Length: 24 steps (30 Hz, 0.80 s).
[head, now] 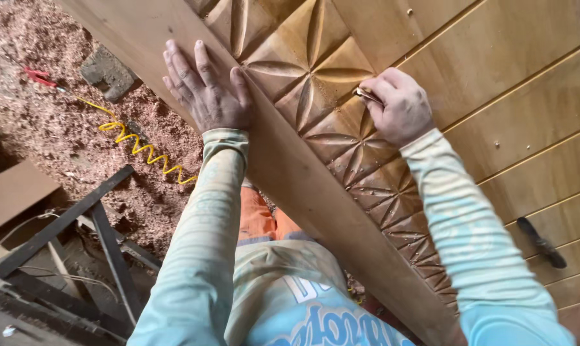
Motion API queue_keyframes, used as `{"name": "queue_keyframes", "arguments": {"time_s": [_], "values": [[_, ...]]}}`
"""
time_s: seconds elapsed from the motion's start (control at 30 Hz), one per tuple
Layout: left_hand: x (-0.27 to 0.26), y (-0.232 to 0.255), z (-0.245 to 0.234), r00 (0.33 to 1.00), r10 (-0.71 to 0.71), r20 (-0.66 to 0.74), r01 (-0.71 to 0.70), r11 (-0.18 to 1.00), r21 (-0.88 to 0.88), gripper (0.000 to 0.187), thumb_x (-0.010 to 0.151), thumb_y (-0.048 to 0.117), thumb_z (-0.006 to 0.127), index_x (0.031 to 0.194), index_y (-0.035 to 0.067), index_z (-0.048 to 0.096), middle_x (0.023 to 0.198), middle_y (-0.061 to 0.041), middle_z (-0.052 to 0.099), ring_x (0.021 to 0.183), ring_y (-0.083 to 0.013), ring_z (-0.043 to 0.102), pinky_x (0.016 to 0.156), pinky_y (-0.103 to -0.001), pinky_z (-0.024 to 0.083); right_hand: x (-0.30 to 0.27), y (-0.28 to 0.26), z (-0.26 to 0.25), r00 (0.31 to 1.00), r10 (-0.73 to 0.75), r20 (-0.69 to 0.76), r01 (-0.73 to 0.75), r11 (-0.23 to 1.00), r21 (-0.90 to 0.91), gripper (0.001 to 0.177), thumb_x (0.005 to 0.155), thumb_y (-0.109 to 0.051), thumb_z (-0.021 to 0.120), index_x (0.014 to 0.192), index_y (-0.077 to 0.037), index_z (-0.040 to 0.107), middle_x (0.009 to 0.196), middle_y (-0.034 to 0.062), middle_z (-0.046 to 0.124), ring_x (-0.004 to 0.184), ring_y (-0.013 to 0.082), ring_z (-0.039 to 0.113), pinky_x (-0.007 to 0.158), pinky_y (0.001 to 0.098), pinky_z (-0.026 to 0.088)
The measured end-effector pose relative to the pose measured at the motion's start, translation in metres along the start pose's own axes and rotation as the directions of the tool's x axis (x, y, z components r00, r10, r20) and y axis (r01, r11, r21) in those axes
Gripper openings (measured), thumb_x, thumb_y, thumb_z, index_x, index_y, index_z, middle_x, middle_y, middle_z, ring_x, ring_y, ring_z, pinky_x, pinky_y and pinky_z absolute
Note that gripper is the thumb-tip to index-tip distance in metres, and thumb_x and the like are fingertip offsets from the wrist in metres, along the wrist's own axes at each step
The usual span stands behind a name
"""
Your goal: The person carves a geometric star pattern into a large wooden panel using a small hand tool. They repeatedly scrape and shape the wood to create raised diamond and star motifs, working methodically across the surface.
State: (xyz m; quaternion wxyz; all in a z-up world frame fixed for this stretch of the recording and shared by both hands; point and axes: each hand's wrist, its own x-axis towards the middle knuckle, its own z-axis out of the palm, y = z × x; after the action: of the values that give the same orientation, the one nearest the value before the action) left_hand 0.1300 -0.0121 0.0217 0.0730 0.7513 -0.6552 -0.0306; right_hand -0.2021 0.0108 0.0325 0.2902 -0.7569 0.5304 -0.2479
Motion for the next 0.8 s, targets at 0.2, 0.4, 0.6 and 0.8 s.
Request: {"name": "queue_keyframes", "arguments": {"time_s": [0.2, 0.4, 0.6, 0.8], "values": [[-0.006, -0.001, 0.003, 0.999, -0.031, -0.009, 0.031, 0.999, 0.023, 0.066, 0.107, 0.047, 0.056, 0.160, 0.014, 0.034, 0.170, -0.021, 0.020, 0.161, -0.0375, 0.017, 0.132, -0.057, 0.011, 0.050, 0.026, -0.025, 0.921, -0.315, 0.229, 0.348, 0.930, -0.121, 0.014, 0.087, -0.012, 0.082, 0.090, -0.011, 0.069, 0.098, 0.0053, 0.063, 0.096, 0.0282, 0.060, 0.088, 0.0424, 0.049], [-0.003, 0.001, 0.001, 1.000, -0.003, -0.020, 0.003, 1.000, -0.013, 0.067, 0.106, 0.046, 0.056, 0.160, 0.012, 0.034, 0.170, -0.022, 0.020, 0.161, -0.0395, 0.016, 0.133, -0.059, 0.011, 0.069, 0.024, -0.020, 0.802, -0.417, 0.429, 0.485, 0.873, -0.058, 0.010, 0.084, -0.015, 0.076, 0.090, -0.015, 0.068, 0.096, 0.0011, 0.061, 0.102, 0.0232, 0.057, 0.096, 0.0404, 0.044], [-0.001, 0.001, 0.001, 0.999, -0.021, 0.030, 0.020, 1.000, 0.013, 0.069, 0.105, 0.045, 0.055, 0.160, 0.010, 0.034, 0.169, -0.025, 0.020, 0.160, -0.0423, 0.017, 0.130, -0.061, 0.009, 0.076, 0.022, -0.022, 0.763, -0.412, 0.498, 0.527, 0.842, -0.110, 0.015, 0.078, -0.020, 0.072, 0.092, -0.017, 0.069, 0.097, 0.0011, 0.062, 0.104, 0.0237, 0.058, 0.095, 0.0420, 0.041], [-0.004, 0.003, -0.002, 1.000, -0.016, 0.000, 0.016, 1.000, 0.012, 0.066, 0.107, 0.045, 0.052, 0.161, 0.012, 0.033, 0.170, -0.024, 0.020, 0.162, -0.0400, 0.017, 0.132, -0.059, 0.010, 0.078, 0.027, -0.015, 0.722, -0.421, 0.549, 0.576, 0.805, -0.141, 0.021, 0.078, -0.020, 0.069, 0.099, -0.021, 0.067, 0.104, -0.0002, 0.063, 0.108, 0.0215, 0.056, 0.097, 0.0406, 0.040]]}}
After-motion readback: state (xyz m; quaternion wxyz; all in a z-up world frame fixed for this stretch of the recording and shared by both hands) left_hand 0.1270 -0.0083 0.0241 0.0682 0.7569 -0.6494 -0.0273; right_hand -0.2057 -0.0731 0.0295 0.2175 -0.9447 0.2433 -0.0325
